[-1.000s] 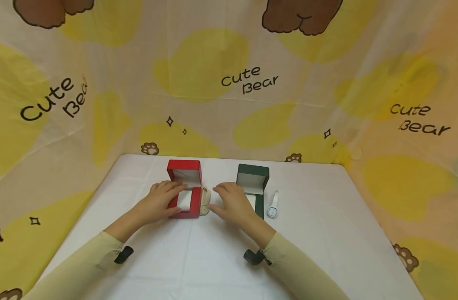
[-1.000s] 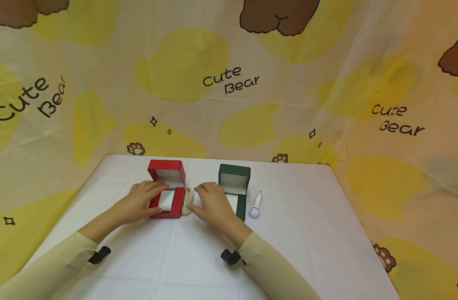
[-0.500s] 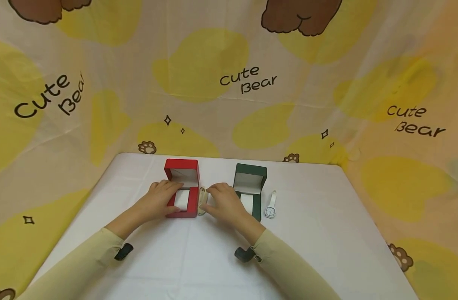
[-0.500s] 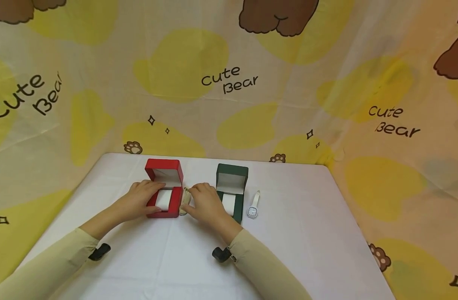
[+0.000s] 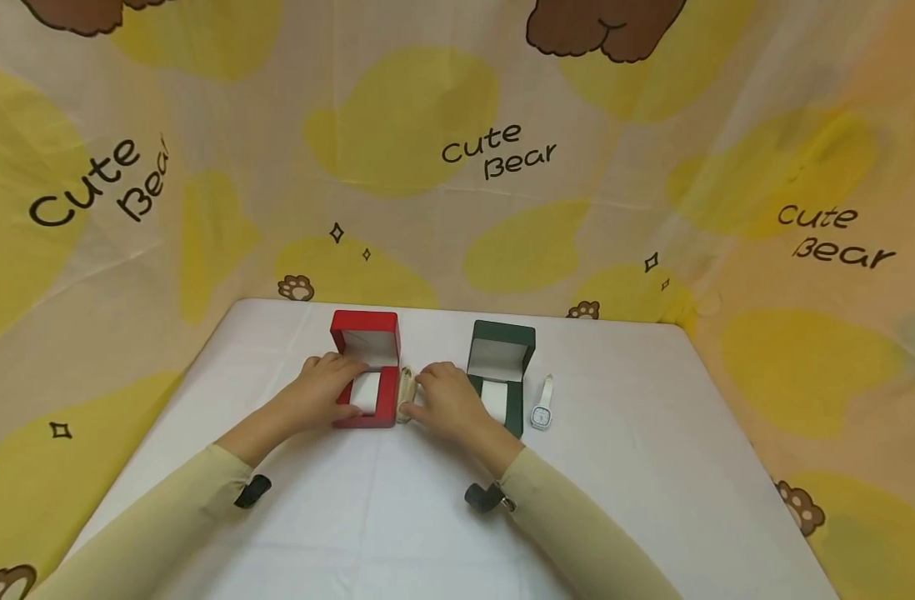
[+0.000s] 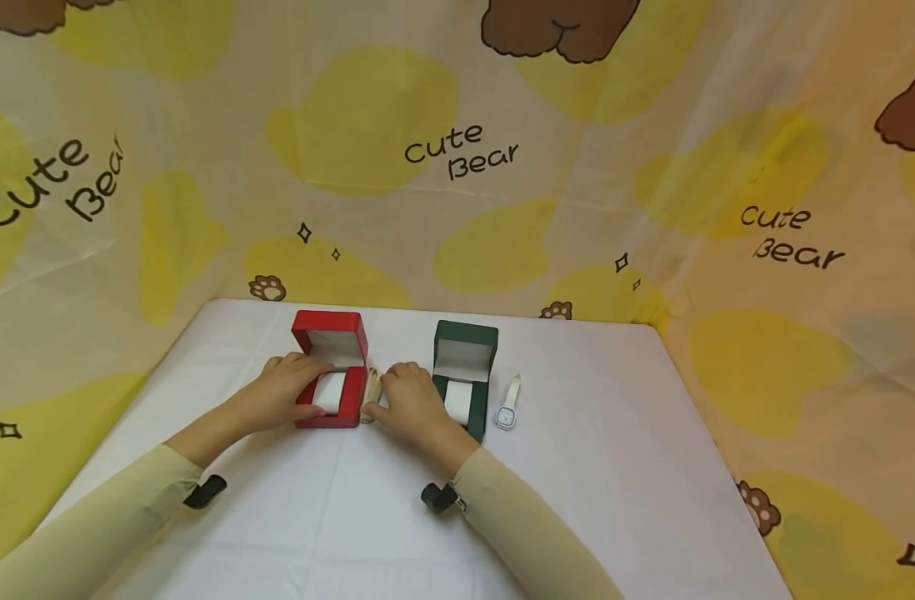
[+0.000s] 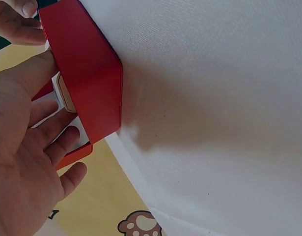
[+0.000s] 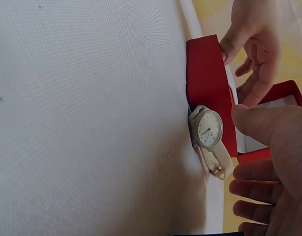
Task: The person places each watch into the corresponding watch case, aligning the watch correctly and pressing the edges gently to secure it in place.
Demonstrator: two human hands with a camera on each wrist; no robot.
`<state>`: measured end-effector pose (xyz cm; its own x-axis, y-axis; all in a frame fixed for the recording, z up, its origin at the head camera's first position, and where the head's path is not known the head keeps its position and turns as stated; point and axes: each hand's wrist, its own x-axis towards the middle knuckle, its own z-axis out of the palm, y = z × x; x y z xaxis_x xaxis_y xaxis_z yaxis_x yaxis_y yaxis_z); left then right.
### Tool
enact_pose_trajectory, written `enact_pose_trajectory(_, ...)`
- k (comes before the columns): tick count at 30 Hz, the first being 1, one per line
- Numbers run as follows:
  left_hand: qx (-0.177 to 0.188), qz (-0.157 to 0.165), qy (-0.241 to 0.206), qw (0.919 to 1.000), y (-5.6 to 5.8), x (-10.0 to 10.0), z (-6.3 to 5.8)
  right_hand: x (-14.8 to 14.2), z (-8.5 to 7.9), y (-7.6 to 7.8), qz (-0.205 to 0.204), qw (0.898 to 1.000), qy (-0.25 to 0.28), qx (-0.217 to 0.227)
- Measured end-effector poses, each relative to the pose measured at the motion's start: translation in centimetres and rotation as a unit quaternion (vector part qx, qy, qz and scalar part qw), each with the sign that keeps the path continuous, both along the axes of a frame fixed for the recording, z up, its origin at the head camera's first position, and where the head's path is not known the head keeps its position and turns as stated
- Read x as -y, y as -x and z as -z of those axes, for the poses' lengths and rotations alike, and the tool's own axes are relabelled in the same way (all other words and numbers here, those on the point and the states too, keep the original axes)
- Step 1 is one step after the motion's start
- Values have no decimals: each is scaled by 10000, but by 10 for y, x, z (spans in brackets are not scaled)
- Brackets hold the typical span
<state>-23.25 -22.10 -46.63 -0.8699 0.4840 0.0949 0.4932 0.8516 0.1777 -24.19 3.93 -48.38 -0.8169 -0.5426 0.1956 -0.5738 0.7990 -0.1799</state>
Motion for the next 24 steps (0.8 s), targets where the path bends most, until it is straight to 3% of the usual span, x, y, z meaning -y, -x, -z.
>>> enact_pose_trajectory(12,-28,100,149,9998,7,-1,-3,0,2,5,15,9982,-511,319)
enact_pose_trajectory(24,-27,28,198,9998,7,-8,-5,5,6,4,-221,9982,-9,564)
